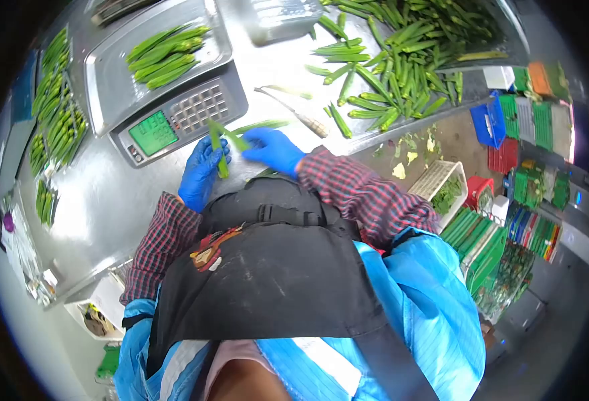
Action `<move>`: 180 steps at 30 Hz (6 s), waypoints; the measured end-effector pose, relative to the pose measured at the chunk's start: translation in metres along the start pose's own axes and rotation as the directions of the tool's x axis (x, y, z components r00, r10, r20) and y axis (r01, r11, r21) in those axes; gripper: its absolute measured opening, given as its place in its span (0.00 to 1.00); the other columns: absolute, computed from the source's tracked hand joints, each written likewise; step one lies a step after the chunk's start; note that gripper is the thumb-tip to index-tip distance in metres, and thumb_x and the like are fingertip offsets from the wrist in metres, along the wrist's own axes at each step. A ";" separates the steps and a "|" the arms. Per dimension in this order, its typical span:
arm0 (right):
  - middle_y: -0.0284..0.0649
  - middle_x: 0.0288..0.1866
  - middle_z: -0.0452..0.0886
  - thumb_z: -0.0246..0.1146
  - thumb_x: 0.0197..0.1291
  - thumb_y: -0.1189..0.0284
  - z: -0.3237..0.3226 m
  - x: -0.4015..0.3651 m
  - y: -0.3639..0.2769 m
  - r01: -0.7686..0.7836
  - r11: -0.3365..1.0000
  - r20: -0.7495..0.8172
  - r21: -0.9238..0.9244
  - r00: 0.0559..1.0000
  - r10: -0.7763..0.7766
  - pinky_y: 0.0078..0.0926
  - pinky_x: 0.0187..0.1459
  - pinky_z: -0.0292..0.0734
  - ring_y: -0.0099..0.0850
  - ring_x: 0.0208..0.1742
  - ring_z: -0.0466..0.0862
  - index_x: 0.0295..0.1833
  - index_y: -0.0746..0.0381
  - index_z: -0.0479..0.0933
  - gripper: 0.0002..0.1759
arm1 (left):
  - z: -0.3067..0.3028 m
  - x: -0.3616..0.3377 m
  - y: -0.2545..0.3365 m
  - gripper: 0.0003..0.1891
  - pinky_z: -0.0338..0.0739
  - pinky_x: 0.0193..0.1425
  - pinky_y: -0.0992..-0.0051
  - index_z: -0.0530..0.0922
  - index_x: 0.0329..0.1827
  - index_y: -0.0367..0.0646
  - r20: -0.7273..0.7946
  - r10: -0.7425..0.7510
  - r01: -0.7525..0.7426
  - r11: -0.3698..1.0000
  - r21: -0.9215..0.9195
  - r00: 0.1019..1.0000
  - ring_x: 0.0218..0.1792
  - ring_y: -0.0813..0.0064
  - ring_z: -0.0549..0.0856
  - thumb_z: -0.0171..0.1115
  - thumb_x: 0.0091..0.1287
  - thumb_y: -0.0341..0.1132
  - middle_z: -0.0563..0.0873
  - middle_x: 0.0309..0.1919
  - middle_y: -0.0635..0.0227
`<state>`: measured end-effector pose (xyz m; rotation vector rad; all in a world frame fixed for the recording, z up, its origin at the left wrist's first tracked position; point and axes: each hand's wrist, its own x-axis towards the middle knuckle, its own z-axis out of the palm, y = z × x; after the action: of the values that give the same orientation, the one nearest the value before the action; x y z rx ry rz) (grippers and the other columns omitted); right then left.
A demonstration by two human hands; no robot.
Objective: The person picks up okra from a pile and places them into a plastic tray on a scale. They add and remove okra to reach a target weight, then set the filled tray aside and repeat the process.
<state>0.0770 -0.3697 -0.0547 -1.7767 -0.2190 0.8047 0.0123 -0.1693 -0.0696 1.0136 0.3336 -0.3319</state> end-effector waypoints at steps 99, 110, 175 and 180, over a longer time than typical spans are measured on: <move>0.43 0.48 0.78 0.61 0.57 0.75 -0.051 0.181 -0.142 0.227 0.734 -0.227 -0.640 0.857 -0.463 0.31 0.44 0.79 0.36 0.42 0.82 0.60 0.58 0.73 0.22 | -0.083 0.107 0.170 0.42 0.56 0.73 0.57 0.63 0.70 0.46 0.226 0.700 -0.317 0.000 0.949 0.678 0.68 0.48 0.63 0.71 0.53 0.51 0.66 0.67 0.52; 0.38 0.45 0.81 0.67 0.50 0.76 -0.024 0.179 -0.145 0.537 0.672 0.164 -0.511 0.828 -0.537 0.26 0.50 0.76 0.31 0.44 0.81 0.56 0.54 0.78 0.24 | -0.083 0.087 0.163 0.37 0.59 0.72 0.57 0.68 0.67 0.50 0.169 0.722 -0.294 0.050 0.955 0.671 0.67 0.49 0.64 0.72 0.52 0.39 0.69 0.66 0.57; 0.32 0.27 0.76 0.55 0.65 0.71 0.224 0.501 -0.309 0.218 0.932 0.017 0.291 0.972 -0.233 0.20 0.20 0.65 0.21 0.19 0.71 0.52 0.62 0.75 0.13 | -0.360 0.002 0.161 0.53 0.41 0.72 0.40 0.56 0.75 0.53 -0.322 0.838 0.406 0.134 0.904 0.440 0.73 0.44 0.52 0.65 0.47 0.64 0.57 0.74 0.60; 0.35 0.29 0.76 0.54 0.67 0.68 0.298 0.527 -0.303 0.214 0.950 0.074 0.227 0.969 -0.236 0.22 0.20 0.66 0.25 0.20 0.72 0.52 0.61 0.73 0.13 | -0.363 0.019 0.166 0.48 0.40 0.71 0.36 0.58 0.74 0.56 -0.281 0.862 0.404 0.098 0.909 0.423 0.72 0.47 0.54 0.63 0.50 0.62 0.58 0.73 0.62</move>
<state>0.3609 0.2446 -0.0428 -1.4762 -0.3792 0.7237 0.0561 0.2234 -0.1272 2.6887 0.8999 0.6637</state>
